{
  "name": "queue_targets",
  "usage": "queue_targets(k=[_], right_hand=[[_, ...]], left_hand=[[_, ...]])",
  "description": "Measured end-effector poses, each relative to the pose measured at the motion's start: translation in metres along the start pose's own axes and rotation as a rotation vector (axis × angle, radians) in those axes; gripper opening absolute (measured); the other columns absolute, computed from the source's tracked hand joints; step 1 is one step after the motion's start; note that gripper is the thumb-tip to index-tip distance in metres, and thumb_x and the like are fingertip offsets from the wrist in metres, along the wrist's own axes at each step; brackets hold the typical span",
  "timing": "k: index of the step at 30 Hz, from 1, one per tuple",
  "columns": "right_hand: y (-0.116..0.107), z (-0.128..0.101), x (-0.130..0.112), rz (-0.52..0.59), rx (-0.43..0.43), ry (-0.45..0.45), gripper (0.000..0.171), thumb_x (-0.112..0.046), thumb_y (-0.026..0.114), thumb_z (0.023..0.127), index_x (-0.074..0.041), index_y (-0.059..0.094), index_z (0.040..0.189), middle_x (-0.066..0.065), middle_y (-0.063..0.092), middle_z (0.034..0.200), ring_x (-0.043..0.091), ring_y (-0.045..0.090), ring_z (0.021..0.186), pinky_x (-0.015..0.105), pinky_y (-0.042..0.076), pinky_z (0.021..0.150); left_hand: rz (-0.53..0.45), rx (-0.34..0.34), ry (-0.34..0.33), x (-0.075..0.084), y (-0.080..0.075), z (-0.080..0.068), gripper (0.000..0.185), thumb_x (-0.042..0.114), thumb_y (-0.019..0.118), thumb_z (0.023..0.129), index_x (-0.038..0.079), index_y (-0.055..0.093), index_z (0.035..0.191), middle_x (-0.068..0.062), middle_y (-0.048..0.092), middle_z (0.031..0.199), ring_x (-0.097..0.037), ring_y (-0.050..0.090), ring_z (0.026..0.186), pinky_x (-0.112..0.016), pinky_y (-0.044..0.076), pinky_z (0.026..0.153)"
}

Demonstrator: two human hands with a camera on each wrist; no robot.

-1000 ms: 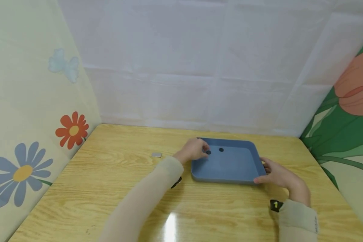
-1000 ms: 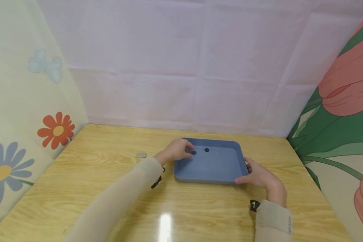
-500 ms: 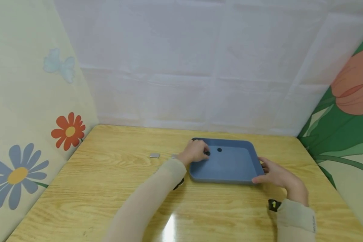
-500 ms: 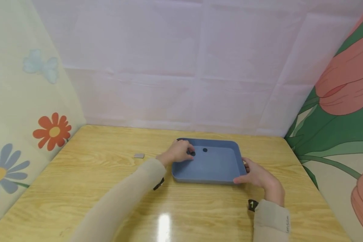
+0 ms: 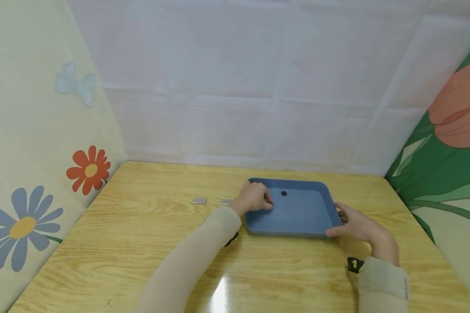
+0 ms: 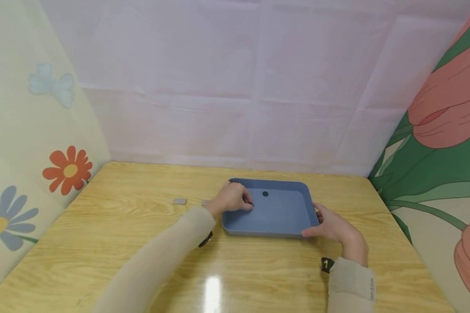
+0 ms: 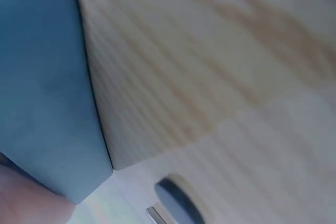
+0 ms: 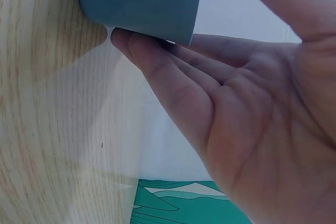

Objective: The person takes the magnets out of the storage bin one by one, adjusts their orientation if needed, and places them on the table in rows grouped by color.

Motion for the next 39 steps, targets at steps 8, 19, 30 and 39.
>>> queue_targets(k=[8, 19, 30, 39], right_hand=[[0.001, 0.000, 0.001, -0.004, -0.005, 0.005, 0.116, -0.044, 0.081, 0.088, 0.007, 0.007, 0.162, 0.045, 0.029, 0.155, 0.061, 0.035, 0.140, 0.067, 0.044, 0.107], [0.001, -0.001, -0.002, 0.005, -0.012, 0.009, 0.118, -0.044, 0.081, 0.088, 0.008, 0.005, 0.162, 0.047, 0.024, 0.156, 0.063, 0.032, 0.142, 0.068, 0.042, 0.108], [-0.001, -0.001, -0.001, -0.018, -0.012, -0.008, 0.114, -0.043, 0.080, 0.090, 0.008, 0.007, 0.162, 0.046, 0.029, 0.154, 0.062, 0.036, 0.140, 0.066, 0.045, 0.106], [-0.001, -0.001, -0.001, -0.025, -0.019, 0.003, 0.115, -0.045, 0.079, 0.090, 0.008, 0.007, 0.162, 0.046, 0.029, 0.155, 0.062, 0.035, 0.140, 0.066, 0.045, 0.106]], left_hand=[[-0.033, 0.030, 0.029, 0.000, -0.003, -0.003, 0.009, 0.036, 0.080, 0.090, 0.027, 0.082, 0.092, 0.013, 0.079, 0.089, -0.008, 0.068, 0.088, -0.042, 0.042, 0.107], [-0.104, 0.051, 0.082, 0.005, -0.014, -0.010, 0.011, 0.031, 0.079, 0.091, 0.021, 0.082, 0.096, 0.008, 0.079, 0.091, -0.004, 0.068, 0.080, -0.026, 0.055, 0.084], [-0.175, 0.050, 0.076, 0.008, -0.030, -0.020, 0.013, 0.027, 0.079, 0.091, 0.020, 0.081, 0.102, 0.006, 0.078, 0.100, -0.007, 0.066, 0.087, -0.024, 0.053, 0.075], [-0.159, 0.067, 0.071, 0.010, -0.046, -0.028, 0.015, 0.028, 0.079, 0.091, 0.021, 0.081, 0.104, 0.008, 0.077, 0.100, -0.007, 0.065, 0.088, -0.026, 0.054, 0.078]])
Point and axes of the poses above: each hand's wrist, its own z-axis towards the middle knuckle, its own y-axis out of the palm, x = y × z, the point moved 6 cm from there along z, towards the middle knuckle
